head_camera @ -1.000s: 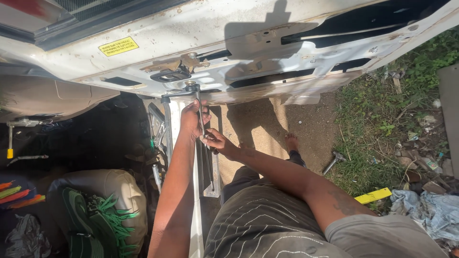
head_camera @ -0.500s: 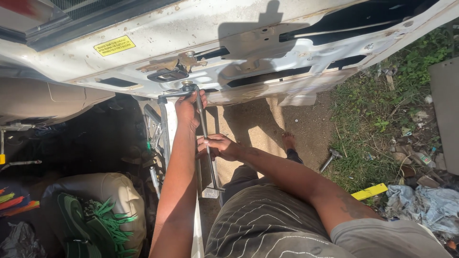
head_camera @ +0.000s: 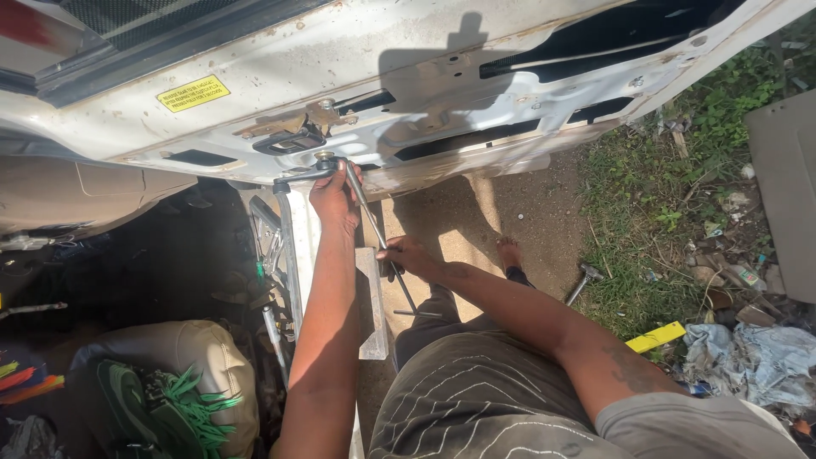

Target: Repairing the internal latch or handle mechanism of a vehicle door using a socket wrench.

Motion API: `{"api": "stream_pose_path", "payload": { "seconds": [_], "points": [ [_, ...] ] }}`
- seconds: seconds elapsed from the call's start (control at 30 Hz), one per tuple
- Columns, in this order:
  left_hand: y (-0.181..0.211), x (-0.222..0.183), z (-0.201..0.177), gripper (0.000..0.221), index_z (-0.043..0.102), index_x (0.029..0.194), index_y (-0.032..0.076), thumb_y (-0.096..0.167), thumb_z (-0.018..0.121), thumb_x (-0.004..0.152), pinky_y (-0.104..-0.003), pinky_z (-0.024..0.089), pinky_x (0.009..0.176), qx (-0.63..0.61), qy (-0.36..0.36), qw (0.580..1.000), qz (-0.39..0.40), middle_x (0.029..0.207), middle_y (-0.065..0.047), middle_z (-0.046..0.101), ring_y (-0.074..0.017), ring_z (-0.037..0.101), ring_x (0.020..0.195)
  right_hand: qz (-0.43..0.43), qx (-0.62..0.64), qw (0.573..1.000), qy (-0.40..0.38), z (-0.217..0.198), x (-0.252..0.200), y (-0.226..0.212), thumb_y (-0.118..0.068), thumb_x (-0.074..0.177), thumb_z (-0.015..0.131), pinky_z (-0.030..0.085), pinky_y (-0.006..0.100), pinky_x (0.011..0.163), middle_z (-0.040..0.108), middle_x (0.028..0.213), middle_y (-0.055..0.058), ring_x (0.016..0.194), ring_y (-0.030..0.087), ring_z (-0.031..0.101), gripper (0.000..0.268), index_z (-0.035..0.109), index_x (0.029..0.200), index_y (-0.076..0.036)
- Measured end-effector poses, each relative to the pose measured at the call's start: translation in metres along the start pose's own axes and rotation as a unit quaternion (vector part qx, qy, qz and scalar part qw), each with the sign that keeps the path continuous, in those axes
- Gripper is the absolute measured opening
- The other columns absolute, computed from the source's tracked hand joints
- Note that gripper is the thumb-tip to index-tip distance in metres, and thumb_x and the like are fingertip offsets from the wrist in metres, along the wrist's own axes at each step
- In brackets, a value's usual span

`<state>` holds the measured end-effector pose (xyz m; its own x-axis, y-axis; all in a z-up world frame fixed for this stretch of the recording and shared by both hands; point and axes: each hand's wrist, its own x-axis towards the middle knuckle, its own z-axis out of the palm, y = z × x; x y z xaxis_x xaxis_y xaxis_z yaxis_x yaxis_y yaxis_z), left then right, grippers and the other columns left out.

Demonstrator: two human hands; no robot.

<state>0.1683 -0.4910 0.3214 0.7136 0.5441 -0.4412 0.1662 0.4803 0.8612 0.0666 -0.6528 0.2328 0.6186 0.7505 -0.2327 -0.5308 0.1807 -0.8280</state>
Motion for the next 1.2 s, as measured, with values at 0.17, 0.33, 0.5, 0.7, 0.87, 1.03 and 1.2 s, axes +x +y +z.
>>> {"api": "stream_pose_path", "payload": {
  "seconds": [0.17, 0.33, 0.5, 0.7, 0.87, 1.03, 1.2],
  "points": [
    [-0.009, -0.005, 0.018, 0.011, 0.071, 0.094, -0.004, 0.002, 0.077, 0.088, -0.032, 0.059, 0.059, 0.038, 0.082, 0.992, 0.091, 0.079, -0.014, 0.071, -0.0202, 0.068, 0.065, 0.01, -0.016, 1.0, -0.019, -0.019, -0.023, 0.0, -0.022, 0.103, 0.061, 0.049, 0.024, 0.053, 0.075, 0.076, 0.006, 0.063, 0.011, 0.072, 0.021, 0.07, 0.101, -0.003],
    [-0.012, -0.011, 0.008, 0.012, 0.067, 0.092, -0.002, 0.01, 0.07, 0.096, -0.028, 0.055, 0.058, 0.051, 0.077, 0.991, 0.101, 0.077, -0.011, 0.072, -0.0168, 0.068, 0.066, 0.045, -0.072, 0.996, -0.037, -0.021, -0.049, -0.023, -0.018, 0.103, 0.06, 0.05, 0.026, 0.052, 0.074, 0.076, 0.008, 0.064, 0.013, 0.074, 0.019, 0.067, 0.1, 0.0],
    [-0.03, -0.013, -0.085, 0.009, 0.068, 0.091, -0.003, 0.005, 0.068, 0.095, -0.028, 0.054, 0.058, 0.048, 0.065, 0.989, 0.126, 0.076, -0.012, 0.07, -0.0166, 0.066, 0.063, 0.034, -0.066, 0.996, -0.039, -0.043, -0.061, 0.002, -0.017, 0.104, 0.056, 0.056, 0.028, 0.057, 0.075, 0.076, 0.008, 0.066, 0.014, 0.073, 0.021, 0.068, 0.102, 0.0],
    [-0.056, 0.024, -0.247, 0.012, 0.073, 0.093, -0.004, 0.002, 0.078, 0.084, -0.027, 0.05, 0.057, 0.118, 0.228, 0.956, 0.141, 0.077, -0.009, 0.071, -0.0145, 0.064, 0.063, 0.128, -0.181, 0.974, 0.049, -0.06, -0.074, -0.001, -0.018, 0.103, 0.057, 0.054, 0.033, 0.06, 0.076, 0.078, 0.01, 0.068, 0.018, 0.072, 0.021, 0.071, 0.103, -0.001],
    [-0.049, 0.085, -0.363, 0.017, 0.081, 0.093, 0.002, 0.007, 0.085, 0.078, -0.03, 0.052, 0.065, 0.268, 0.335, 0.894, 0.128, 0.079, -0.008, 0.076, -0.0162, 0.068, 0.068, 0.214, -0.215, 0.946, 0.113, -0.076, -0.091, 0.026, -0.019, 0.101, 0.055, 0.056, 0.035, 0.061, 0.077, 0.079, 0.011, 0.069, 0.021, 0.074, 0.023, 0.072, 0.104, -0.004],
    [-0.046, 0.183, -0.447, 0.019, 0.08, 0.101, 0.008, 0.014, 0.071, 0.086, -0.038, 0.057, 0.08, 0.394, 0.347, 0.839, 0.144, 0.091, -0.011, 0.08, -0.0271, 0.078, 0.088, 0.291, -0.278, 0.902, 0.156, -0.095, -0.1, 0.068, -0.019, 0.098, 0.059, 0.059, 0.036, 0.06, 0.079, 0.079, 0.013, 0.068, 0.021, 0.078, 0.025, 0.075, 0.107, -0.003],
    [-0.019, 0.237, -0.457, 0.024, 0.081, 0.104, 0.01, 0.021, 0.078, 0.083, -0.046, 0.056, 0.081, 0.481, 0.355, 0.8, 0.052, 0.1, -0.017, 0.076, -0.0374, 0.072, 0.094, 0.331, -0.278, 0.884, 0.179, -0.08, -0.086, 0.087, -0.021, 0.1, 0.059, 0.055, 0.036, 0.06, 0.077, 0.08, 0.013, 0.07, 0.022, 0.078, 0.023, 0.072, 0.105, -0.003]
  ]
}}
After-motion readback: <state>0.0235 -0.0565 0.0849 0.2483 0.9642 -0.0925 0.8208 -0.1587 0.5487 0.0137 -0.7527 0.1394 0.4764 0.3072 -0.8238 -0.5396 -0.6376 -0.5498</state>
